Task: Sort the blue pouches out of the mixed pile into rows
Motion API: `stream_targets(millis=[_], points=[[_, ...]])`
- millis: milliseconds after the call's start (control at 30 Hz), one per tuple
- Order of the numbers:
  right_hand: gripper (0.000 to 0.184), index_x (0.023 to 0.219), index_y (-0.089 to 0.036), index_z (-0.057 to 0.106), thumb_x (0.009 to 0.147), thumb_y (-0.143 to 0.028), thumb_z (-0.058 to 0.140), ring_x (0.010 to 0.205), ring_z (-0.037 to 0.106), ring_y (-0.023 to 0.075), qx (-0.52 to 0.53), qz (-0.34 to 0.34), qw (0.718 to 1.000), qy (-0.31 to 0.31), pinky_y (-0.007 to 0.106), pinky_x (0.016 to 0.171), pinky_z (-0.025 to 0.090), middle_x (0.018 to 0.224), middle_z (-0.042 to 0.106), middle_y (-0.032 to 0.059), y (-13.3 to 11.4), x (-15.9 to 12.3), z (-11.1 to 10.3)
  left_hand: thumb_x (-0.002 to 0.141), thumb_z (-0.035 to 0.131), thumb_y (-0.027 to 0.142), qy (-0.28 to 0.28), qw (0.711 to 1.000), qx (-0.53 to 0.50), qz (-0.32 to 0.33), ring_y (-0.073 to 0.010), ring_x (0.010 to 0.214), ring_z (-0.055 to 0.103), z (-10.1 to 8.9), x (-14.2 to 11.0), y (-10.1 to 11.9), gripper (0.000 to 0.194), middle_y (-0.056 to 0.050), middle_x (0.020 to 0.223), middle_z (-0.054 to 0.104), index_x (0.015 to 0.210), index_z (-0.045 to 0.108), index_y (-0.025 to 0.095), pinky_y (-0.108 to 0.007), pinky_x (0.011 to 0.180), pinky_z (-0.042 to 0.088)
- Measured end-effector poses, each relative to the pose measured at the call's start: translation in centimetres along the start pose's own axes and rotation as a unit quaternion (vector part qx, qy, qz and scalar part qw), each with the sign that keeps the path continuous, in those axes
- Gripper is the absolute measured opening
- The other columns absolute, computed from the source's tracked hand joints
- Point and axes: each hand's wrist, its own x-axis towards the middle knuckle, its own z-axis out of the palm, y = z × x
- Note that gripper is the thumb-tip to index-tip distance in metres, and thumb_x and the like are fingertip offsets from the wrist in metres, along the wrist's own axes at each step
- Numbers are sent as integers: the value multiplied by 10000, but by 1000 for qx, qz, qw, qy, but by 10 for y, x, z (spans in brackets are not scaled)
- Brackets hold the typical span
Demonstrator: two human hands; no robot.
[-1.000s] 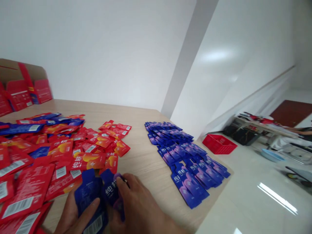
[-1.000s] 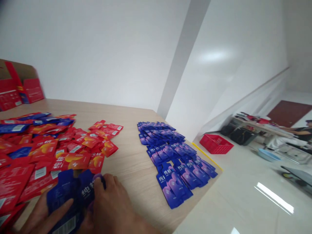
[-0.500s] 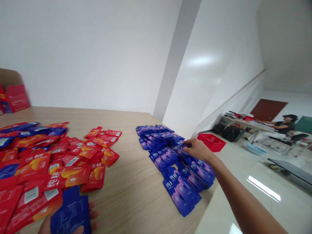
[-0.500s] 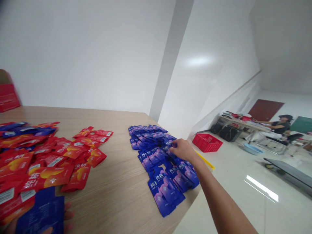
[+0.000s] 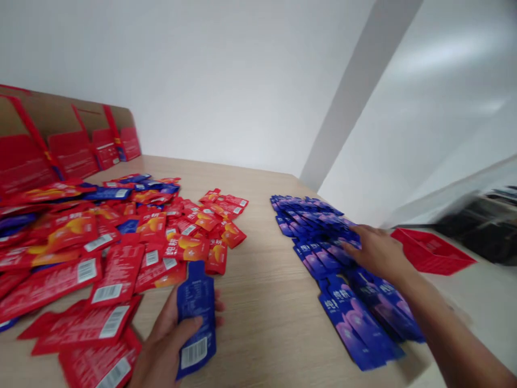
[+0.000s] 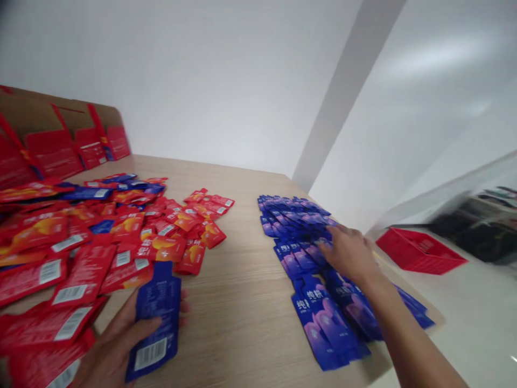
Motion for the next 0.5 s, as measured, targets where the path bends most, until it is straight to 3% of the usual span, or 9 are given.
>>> stream_targets(millis=[67,100,167,200,233,300,367,433,500], points=[[345,1179,-156,747,921,-376,679,1239,705,446,102,-73,989,72,617,1085,533,1300,762,225,-43,-29,2,603,990,494,-15,1000,-15,-17,-317,924,817,2,-3,4,755,-97,1130,850,1264,742,227,-371,797,658],[308,1141,-197,738,950,-425,660,1125,755,373,186,-109,974,62,540,1021,584,1195,794,165,-71,-49,5,599,989,540,-13,999,-26,-21,-319,932,814,2,-4,6,781,-113,1141,847,1265,743,214,-374,792,657],[303,1077,-234,716,999,-515,633,913,774,264,333,-159,927,-74,397,828,636,1011,796,87,-133,-95,12,578,975,644,0,999,-49,-22,-339,984,805,4,-6,9,840,-130,1156,841,1259,746,207,-381,781,654],[334,1147,-233,707,974,-518,686,880,768,246,377,-166,900,-141,368,777,639,1030,794,82,-164,-117,16,564,970,672,5,998,-61,-22,-353,1035,797,5,-7,11,848,-129,1168,838,1244,753,214,-385,787,653],[459,1274,-222,679,913,-491,768,944,769,261,404,-188,878,-176,381,804,646,1145,787,108,-192,-136,21,564,966,680,3,997,-73,-23,-364,1112,779,6,-8,11,831,-126,1199,831,1230,760,227,-389,817,653],[752,1453,-173,597,794,-398,883,1278,682,348,426,-259,838,-222,474,1044,594,1441,678,196,-234,-159,30,566,970,662,-2,995,-99,-23,-361,1287,710,7,-10,13,776,-101,1293,806,1200,773,261,-385,918,641],[684,1464,-164,599,819,-240,812,1358,633,343,453,-285,812,-233,484,1142,524,1472,661,188,-251,-166,37,560,984,629,1,992,-124,-8,-336,1420,622,7,-9,16,757,-71,1380,771,1200,773,285,-363,1021,606],[450,1318,-198,690,875,-124,652,1156,726,276,494,-253,799,-231,419,1038,565,1252,766,107,-250,-161,44,556,1013,564,15,991,-133,27,-297,1446,597,7,-8,18,771,-41,1399,759,1235,756,305,-320,1045,582],[290,1131,-216,736,907,-123,576,940,741,230,541,-204,781,-236,358,878,581,1032,788,47,-240,-153,50,599,1025,484,23,991,-108,75,-248,1330,670,7,-5,21,736,-8,1303,789,1257,736,322,-269,986,584]])
